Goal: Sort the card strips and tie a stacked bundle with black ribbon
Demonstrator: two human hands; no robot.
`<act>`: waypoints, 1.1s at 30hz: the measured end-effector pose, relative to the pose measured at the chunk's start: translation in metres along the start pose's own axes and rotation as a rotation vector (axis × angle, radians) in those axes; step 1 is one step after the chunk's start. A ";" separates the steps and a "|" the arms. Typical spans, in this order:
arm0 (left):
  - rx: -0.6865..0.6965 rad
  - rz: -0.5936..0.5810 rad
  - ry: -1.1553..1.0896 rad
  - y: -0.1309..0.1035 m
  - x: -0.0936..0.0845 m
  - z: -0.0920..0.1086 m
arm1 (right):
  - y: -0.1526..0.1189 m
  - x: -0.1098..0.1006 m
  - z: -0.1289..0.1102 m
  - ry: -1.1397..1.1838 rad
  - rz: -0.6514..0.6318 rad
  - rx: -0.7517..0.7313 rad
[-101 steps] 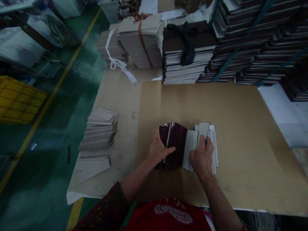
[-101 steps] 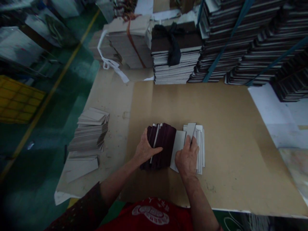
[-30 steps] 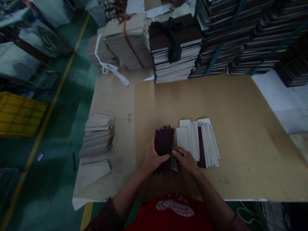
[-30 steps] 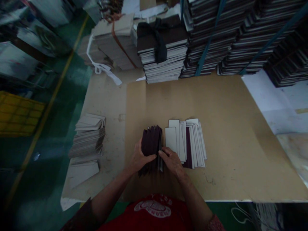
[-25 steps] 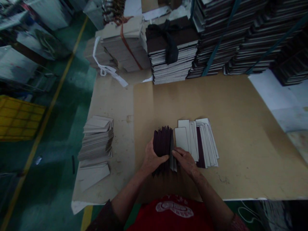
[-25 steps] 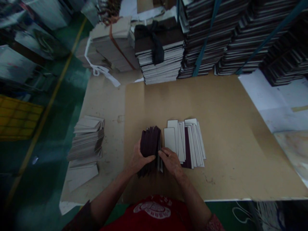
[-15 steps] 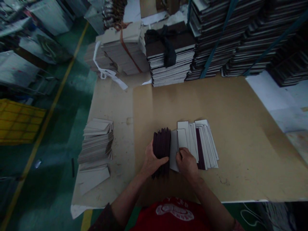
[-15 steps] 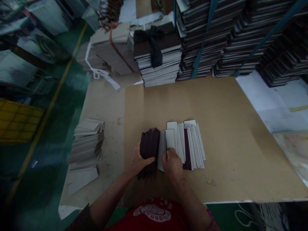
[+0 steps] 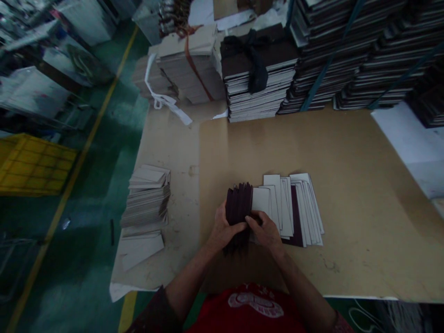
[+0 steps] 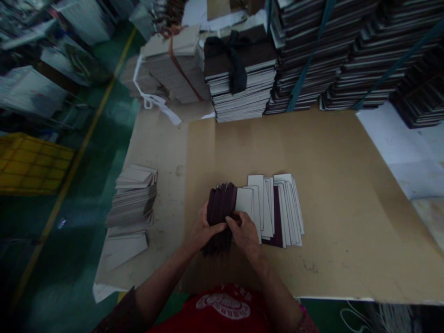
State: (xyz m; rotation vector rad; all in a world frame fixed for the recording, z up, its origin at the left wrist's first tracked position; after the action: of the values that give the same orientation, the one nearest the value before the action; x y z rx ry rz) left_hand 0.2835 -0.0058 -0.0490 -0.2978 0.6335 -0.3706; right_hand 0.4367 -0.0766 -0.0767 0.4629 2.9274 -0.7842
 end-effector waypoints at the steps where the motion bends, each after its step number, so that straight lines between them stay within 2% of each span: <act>1: 0.001 0.003 -0.006 0.000 0.000 0.000 | 0.000 -0.001 0.001 0.010 -0.007 0.020; 7: 0.007 0.000 -0.041 -0.002 -0.001 0.005 | 0.000 -0.005 -0.002 0.060 -0.016 0.081; 13: 0.001 -0.003 -0.021 -0.002 -0.003 0.010 | 0.001 -0.004 -0.002 0.057 -0.016 0.066; 15: -0.006 -0.006 -0.018 -0.001 -0.003 0.010 | 0.001 -0.005 -0.001 0.006 -0.009 0.039; 18: 0.002 -0.008 -0.032 -0.002 -0.003 0.008 | -0.002 -0.009 0.002 -0.145 0.018 -0.088; 20: -0.001 -0.008 -0.037 -0.002 -0.003 0.006 | -0.005 -0.014 0.004 -0.306 0.129 -0.183; 22: -0.007 -0.003 -0.046 -0.002 -0.002 0.004 | -0.009 -0.019 0.006 -0.457 0.314 -0.269; 24: -0.001 0.005 -0.067 -0.001 -0.001 0.002 | -0.012 -0.021 0.005 -0.496 0.436 -0.331; 25: 0.002 0.008 -0.079 -0.001 -0.001 0.001 | -0.013 -0.019 0.004 -0.466 0.426 -0.346; 27: 0.004 0.013 -0.093 0.000 0.000 0.000 | -0.012 -0.013 -0.001 -0.338 0.302 -0.311; 30: -0.005 0.021 -0.102 0.000 0.001 0.000 | -0.009 0.000 -0.008 -0.118 0.101 -0.160; 33: -0.005 0.018 -0.114 0.001 0.001 -0.001 | -0.006 0.006 -0.011 -0.009 0.033 -0.006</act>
State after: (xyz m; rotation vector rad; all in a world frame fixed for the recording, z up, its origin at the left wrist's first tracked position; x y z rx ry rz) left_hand 0.2839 -0.0057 -0.0508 -0.3159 0.5246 -0.3325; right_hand 0.4294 -0.0746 -0.0646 0.5050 2.9052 -0.7710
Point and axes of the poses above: each hand's wrist, its own y-axis towards the middle knuckle, its own x-axis out of the palm, z = x × y, the point moved 1 cm from there along y, towards the middle knuckle
